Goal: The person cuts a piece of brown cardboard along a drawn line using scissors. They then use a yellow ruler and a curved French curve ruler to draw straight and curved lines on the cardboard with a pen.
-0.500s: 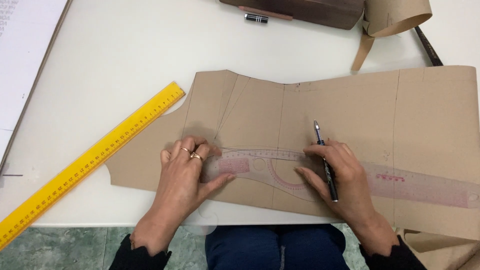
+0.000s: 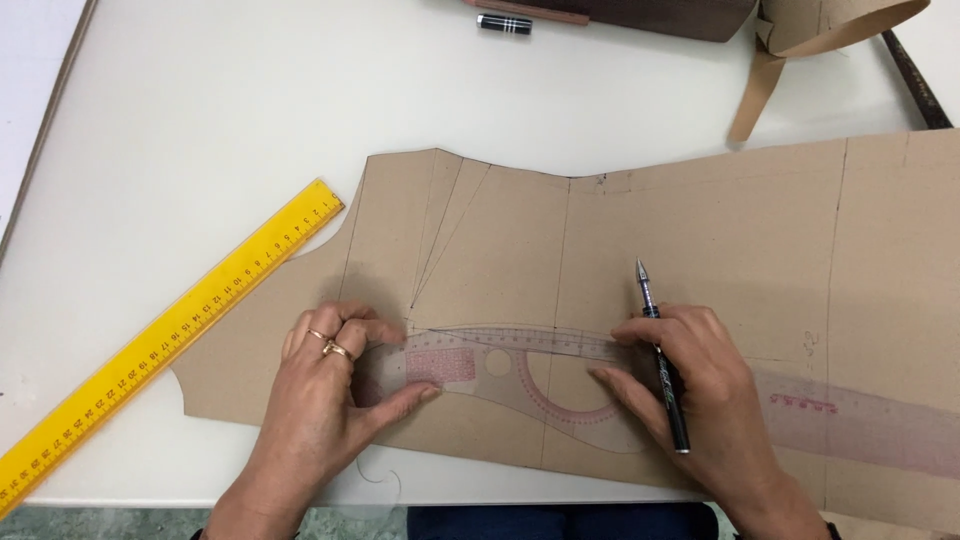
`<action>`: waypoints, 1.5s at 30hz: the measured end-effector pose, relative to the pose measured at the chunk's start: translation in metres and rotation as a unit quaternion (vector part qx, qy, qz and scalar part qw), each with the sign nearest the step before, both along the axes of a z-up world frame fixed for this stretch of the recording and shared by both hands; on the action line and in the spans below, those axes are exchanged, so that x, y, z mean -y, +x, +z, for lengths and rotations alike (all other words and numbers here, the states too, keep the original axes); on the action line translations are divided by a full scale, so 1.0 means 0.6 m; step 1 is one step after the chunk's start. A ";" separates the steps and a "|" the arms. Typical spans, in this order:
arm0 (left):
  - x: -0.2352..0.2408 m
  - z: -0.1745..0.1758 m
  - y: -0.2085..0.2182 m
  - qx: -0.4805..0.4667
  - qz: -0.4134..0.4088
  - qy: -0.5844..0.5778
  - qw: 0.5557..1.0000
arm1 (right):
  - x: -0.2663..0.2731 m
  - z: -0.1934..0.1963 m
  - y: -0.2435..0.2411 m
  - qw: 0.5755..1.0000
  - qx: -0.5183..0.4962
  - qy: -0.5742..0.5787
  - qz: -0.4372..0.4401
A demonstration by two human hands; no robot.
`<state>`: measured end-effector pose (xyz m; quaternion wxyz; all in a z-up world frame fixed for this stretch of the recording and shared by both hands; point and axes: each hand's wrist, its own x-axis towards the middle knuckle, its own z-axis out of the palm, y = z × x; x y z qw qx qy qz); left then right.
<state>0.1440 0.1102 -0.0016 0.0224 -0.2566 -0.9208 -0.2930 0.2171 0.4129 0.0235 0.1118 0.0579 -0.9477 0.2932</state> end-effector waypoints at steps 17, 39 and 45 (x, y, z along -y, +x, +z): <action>-0.002 -0.001 0.004 0.003 0.014 0.014 1.000 | 0.011 0.002 -0.011 1.000 0.007 0.007 -0.006; -0.004 0.002 0.003 0.005 0.020 0.022 1.000 | 0.016 0.001 -0.014 0.999 0.013 -0.006 -0.029; -0.005 0.005 0.002 0.002 0.022 0.031 0.999 | 0.013 -0.012 -0.009 0.999 0.003 0.005 -0.038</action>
